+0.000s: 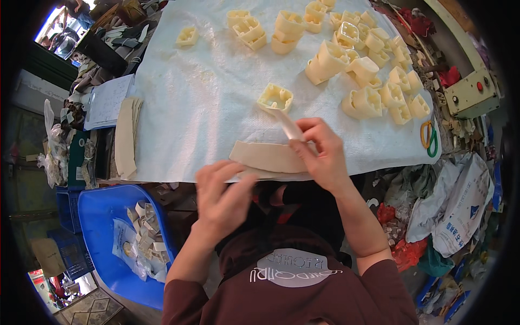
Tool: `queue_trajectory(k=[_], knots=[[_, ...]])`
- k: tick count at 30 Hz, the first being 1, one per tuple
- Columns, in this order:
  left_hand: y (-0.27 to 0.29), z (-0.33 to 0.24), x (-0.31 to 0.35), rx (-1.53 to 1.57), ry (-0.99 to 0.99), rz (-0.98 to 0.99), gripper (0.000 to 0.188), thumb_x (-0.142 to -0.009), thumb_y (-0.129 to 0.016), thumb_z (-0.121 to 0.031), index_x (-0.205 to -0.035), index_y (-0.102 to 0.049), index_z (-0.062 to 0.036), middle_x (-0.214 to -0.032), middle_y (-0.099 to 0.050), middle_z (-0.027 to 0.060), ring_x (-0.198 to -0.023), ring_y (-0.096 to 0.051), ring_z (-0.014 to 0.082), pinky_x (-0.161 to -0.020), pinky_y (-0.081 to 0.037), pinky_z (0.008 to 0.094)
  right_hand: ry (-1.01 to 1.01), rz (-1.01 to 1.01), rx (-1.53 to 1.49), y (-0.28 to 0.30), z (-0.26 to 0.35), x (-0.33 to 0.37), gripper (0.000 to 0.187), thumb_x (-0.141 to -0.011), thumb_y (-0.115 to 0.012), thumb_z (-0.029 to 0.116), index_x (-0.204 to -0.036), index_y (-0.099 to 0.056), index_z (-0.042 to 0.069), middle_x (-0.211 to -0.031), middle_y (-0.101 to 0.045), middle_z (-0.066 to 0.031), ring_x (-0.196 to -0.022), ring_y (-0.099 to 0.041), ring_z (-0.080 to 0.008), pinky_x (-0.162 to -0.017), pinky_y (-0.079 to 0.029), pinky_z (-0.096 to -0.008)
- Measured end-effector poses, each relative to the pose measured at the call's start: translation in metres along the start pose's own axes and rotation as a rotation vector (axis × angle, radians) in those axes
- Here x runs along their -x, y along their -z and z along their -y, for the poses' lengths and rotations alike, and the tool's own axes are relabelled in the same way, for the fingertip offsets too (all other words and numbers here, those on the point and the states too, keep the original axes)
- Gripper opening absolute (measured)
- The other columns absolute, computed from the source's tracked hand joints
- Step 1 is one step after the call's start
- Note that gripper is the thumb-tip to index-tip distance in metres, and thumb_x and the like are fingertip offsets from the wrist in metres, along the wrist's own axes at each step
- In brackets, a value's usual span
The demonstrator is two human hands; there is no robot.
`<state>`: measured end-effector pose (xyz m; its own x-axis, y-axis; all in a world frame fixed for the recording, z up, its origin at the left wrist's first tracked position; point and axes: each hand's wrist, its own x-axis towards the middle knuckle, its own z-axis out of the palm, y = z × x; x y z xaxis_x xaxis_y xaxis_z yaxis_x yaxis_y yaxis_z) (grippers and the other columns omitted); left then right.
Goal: The person repeatedly picks up a small, hollow, off-white plastic component and a flat rectangular strip of material. They insert the strip into the component, fold the excess material over the edges, and place the assembled unit onto a white sheet on the table. The person uses green-handled scissors to trim the strip at 01:29.
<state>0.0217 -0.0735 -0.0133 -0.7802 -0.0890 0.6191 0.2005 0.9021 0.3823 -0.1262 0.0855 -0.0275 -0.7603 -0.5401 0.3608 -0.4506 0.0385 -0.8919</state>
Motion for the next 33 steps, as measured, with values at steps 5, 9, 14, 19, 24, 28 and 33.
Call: queue_trajectory(k=[5,9,14,19,24,28,33], knots=[[-0.033,0.010,-0.048,0.118,0.009,0.135,0.037,-0.065,-0.066,0.002,-0.100,-0.061,-0.0076,-0.106,-0.054,0.0140,-0.097,-0.052,0.0324,-0.081,-0.043,0.0374,0.123,-0.465,-0.140,0.053,0.013,0.001,0.025,-0.078,-0.059,-0.006,-0.098,-0.045,0.002,-0.096,-0.059,-0.0128,-0.084,-0.058,-0.0150,-0.072,-0.049,-0.0260],[-0.050,0.019,-0.083,0.034,0.261,0.197,0.046,-0.070,-0.069,-0.014,-0.113,-0.054,-0.0088,-0.108,-0.051,0.0159,-0.101,-0.050,0.0328,-0.084,-0.043,0.0376,0.100,-0.569,-0.175,0.088,0.034,0.010,0.017,-0.089,-0.055,0.012,-0.101,-0.046,0.002,-0.082,-0.055,-0.0084,-0.067,-0.054,-0.0152,-0.059,-0.046,-0.0270],[-0.080,0.016,-0.117,-0.227,0.446,0.354,0.064,-0.070,-0.071,-0.033,-0.123,-0.047,-0.0058,-0.108,-0.050,0.0170,-0.106,-0.047,0.0302,-0.086,-0.042,0.0380,-0.105,-0.408,-0.525,0.094,0.049,0.020,0.016,-0.090,-0.055,0.015,-0.092,-0.048,0.001,-0.089,-0.054,-0.0114,-0.062,-0.053,-0.0163,-0.054,-0.043,-0.0258],[-0.090,0.028,-0.116,-0.118,0.451,0.311,0.065,-0.071,-0.071,-0.029,-0.123,-0.046,-0.0004,-0.107,-0.051,0.0188,-0.104,-0.049,0.0293,-0.087,-0.043,0.0366,-0.103,-0.164,-0.597,0.096,0.050,0.037,0.021,-0.083,-0.064,0.011,-0.093,-0.048,0.001,-0.084,-0.057,-0.0125,-0.062,-0.055,-0.0134,-0.050,-0.044,-0.0237],[-0.060,0.021,-0.119,0.605,0.513,0.111,0.061,-0.067,-0.070,-0.013,-0.120,-0.047,0.0037,-0.106,-0.053,0.0122,-0.100,-0.051,0.0239,-0.090,-0.040,0.0354,-0.283,-0.090,-0.823,0.084,0.045,0.048,0.024,-0.085,-0.062,0.018,-0.096,-0.048,0.001,-0.080,-0.058,-0.0111,-0.065,-0.057,-0.0143,-0.055,-0.046,-0.0249],[-0.032,-0.006,-0.106,0.988,0.377,0.256,0.067,-0.066,-0.067,-0.004,-0.127,-0.041,0.0032,-0.115,-0.051,0.0108,-0.104,-0.051,0.0202,-0.094,-0.037,0.0318,-0.293,0.023,-1.013,0.067,0.049,0.043,0.023,-0.089,-0.055,0.020,-0.100,-0.047,0.001,-0.115,-0.052,-0.0213,-0.093,-0.058,-0.0233,-0.081,-0.046,-0.0343],[-0.038,-0.021,-0.068,1.100,0.208,0.386,0.073,-0.064,-0.065,-0.002,-0.131,-0.036,-0.0011,-0.136,-0.035,0.0156,-0.124,-0.039,0.0250,-0.098,-0.035,0.0364,-0.281,0.095,-1.077,0.057,0.042,0.048,0.021,-0.090,-0.052,0.019,-0.101,-0.045,0.003,-0.137,-0.033,-0.0249,-0.114,-0.048,-0.0264,-0.094,-0.039,-0.0382]])
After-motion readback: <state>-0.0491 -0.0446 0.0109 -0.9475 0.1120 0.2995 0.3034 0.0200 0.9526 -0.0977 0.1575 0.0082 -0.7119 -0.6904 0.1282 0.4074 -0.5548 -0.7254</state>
